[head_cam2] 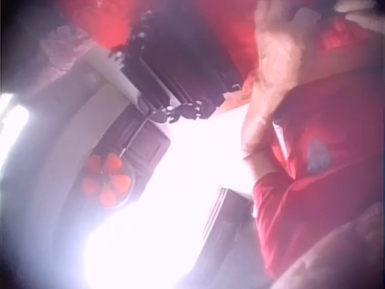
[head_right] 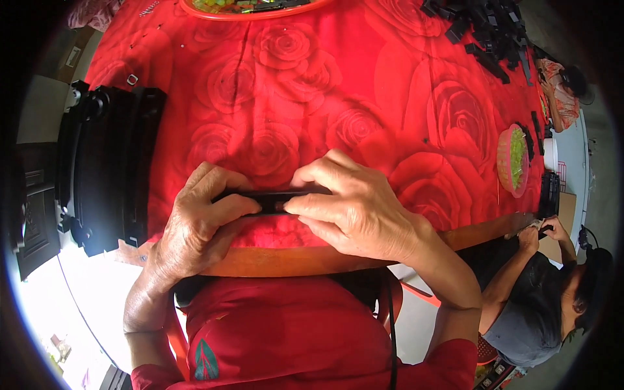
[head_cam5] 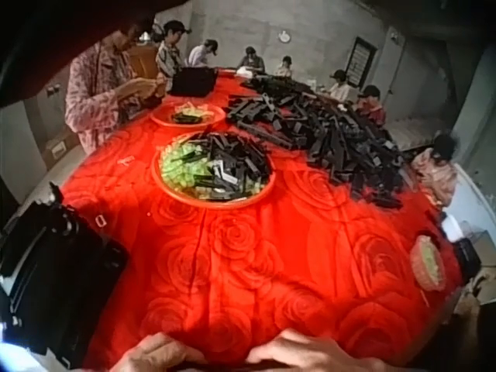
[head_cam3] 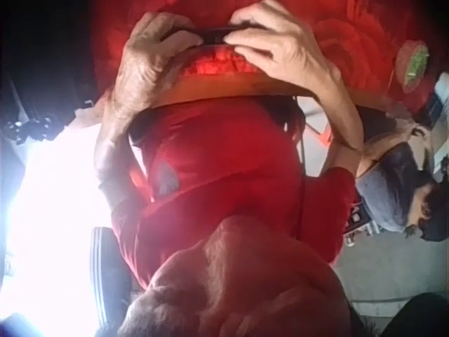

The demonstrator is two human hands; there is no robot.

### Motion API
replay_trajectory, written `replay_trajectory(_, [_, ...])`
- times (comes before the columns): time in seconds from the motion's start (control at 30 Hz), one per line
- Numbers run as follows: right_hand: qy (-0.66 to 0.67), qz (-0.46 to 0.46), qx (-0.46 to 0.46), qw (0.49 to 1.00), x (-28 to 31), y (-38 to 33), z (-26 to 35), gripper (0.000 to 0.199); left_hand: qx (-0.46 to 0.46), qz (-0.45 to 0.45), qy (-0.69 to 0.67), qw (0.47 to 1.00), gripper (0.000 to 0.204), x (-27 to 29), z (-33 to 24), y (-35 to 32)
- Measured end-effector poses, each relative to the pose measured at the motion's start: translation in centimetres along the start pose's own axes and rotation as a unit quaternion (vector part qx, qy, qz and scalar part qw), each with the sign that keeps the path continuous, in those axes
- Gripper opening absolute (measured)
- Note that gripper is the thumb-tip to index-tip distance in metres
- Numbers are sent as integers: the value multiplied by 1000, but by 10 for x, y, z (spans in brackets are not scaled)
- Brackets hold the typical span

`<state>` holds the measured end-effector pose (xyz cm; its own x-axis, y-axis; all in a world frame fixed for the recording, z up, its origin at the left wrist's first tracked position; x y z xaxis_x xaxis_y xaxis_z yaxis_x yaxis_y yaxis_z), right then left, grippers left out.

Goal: The person assembles plastic components by fitting and pressing pieces into a plastic casing by hand.

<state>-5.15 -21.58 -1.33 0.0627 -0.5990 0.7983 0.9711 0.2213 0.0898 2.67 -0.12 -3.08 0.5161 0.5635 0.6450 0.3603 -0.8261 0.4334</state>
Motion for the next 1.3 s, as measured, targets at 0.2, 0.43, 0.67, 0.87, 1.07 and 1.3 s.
replay_trajectory(0.2, [4,10,-5,1000,-4,0,0,23,4,1,-27,1000,26,-3,0,-1])
replay_trajectory(0.43, [-27,-31,36,999,-3,-2,3,28,-10,-11,6,1000,26,-3,-5,0])
replay_trajectory(0.67, [8,-7,14,1000,-3,-3,0,26,-25,-14,39,999,22,-7,-8,0])
replay_trajectory(0.87, [5,-9,11,1000,-3,-1,5,25,-17,-9,4,1000,22,-7,-5,0])
replay_trajectory(1.07, [-22,-25,25,999,-5,-2,7,23,-24,-11,30,999,20,-7,-6,-1])
replay_trajectory(1.3, [52,15,-25,998,-4,-3,1,26,-8,-9,-31,999,22,-2,-4,2])
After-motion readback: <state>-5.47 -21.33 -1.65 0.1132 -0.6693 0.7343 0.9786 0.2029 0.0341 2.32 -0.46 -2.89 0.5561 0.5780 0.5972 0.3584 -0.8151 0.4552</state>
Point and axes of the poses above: each hand's wrist, its own y-axis towards the middle knuckle, its own x-axis out of the back of the hand, z = x × y, the point moved 4 cm from there along y, towards the middle knuckle, and after that the axes turned 13 degrees about -x, right-handed, at the moved point
